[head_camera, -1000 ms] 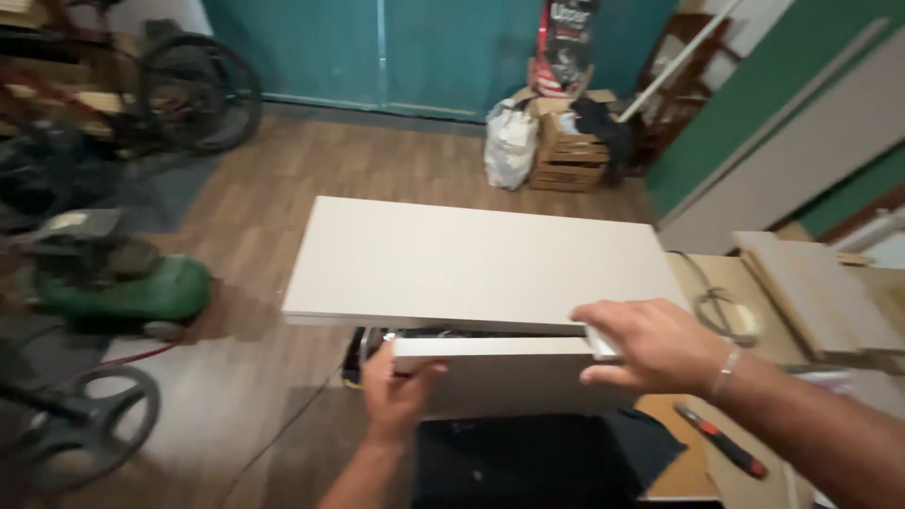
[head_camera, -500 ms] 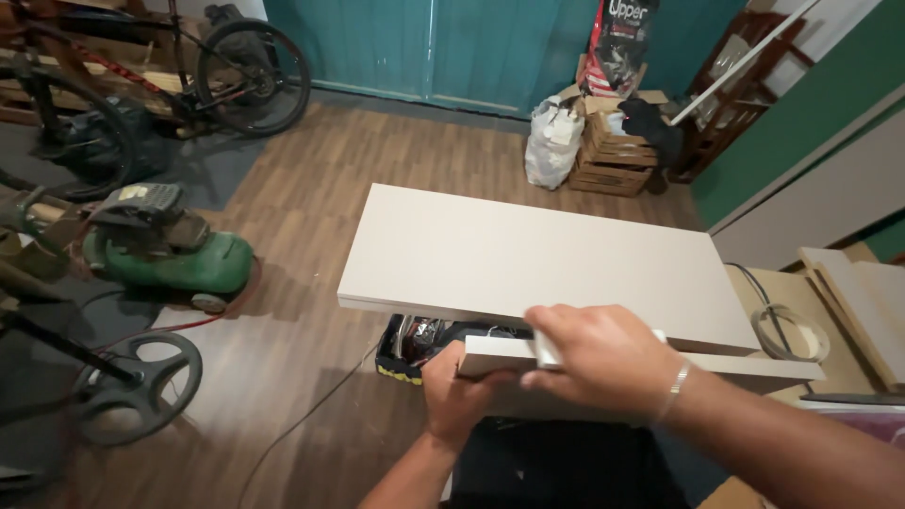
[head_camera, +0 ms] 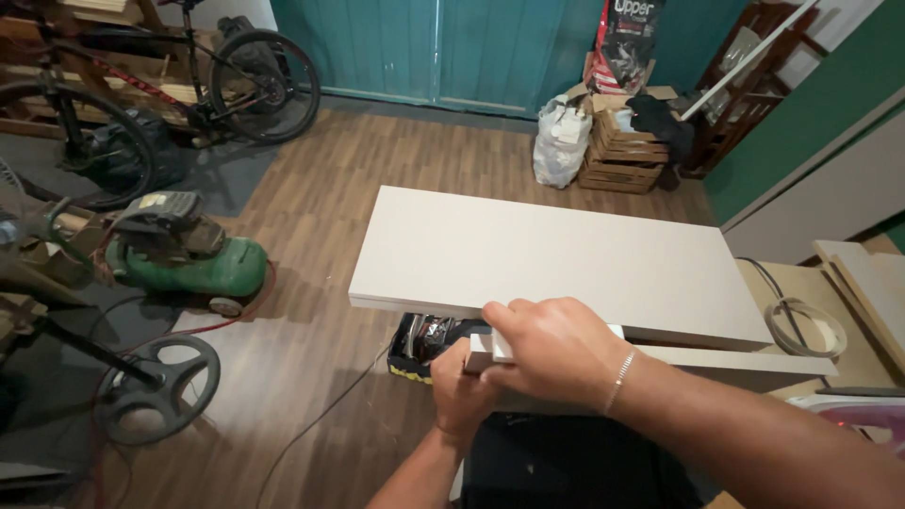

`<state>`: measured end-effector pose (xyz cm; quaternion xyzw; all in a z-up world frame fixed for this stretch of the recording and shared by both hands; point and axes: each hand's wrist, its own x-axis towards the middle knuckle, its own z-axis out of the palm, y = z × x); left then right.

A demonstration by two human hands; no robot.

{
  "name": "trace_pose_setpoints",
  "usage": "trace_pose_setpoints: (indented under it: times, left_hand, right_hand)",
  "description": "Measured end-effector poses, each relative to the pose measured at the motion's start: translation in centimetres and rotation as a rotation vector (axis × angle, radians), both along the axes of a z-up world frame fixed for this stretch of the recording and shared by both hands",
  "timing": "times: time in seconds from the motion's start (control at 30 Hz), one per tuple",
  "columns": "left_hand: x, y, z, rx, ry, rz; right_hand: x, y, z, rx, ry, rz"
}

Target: Applying fabric to wooden boards using an iron and then assembling the components.

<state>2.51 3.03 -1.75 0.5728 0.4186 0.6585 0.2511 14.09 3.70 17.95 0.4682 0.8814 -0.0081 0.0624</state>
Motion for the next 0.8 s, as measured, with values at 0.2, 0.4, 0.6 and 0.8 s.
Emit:
trace_pose_setpoints:
  times: [0.2,0.4,0.6,0.8]
  left_hand:
    - [0.3,0.6,-2.2,-0.011,0.051,0.037]
    - [0.2,0.4,-1.3,-0.096,-0.082,-0.026]
    - [-0.6,0.7,-4.0,-0.107,-0.008,-0.015]
    - [-0.8,0.6,-6.2,-0.153,0.152,0.113]
  right_hand:
    - [-1.8,0.7,-1.0,0.051,0.036,0.062]
    - [-0.3,0.6,-0.5,0.001,0.017,0.001]
    - [-3.4,0.5,-0.7,0.070,0.211,0.082]
    - [2.4,-0.7,1.2,-0.050,0.176,0.055]
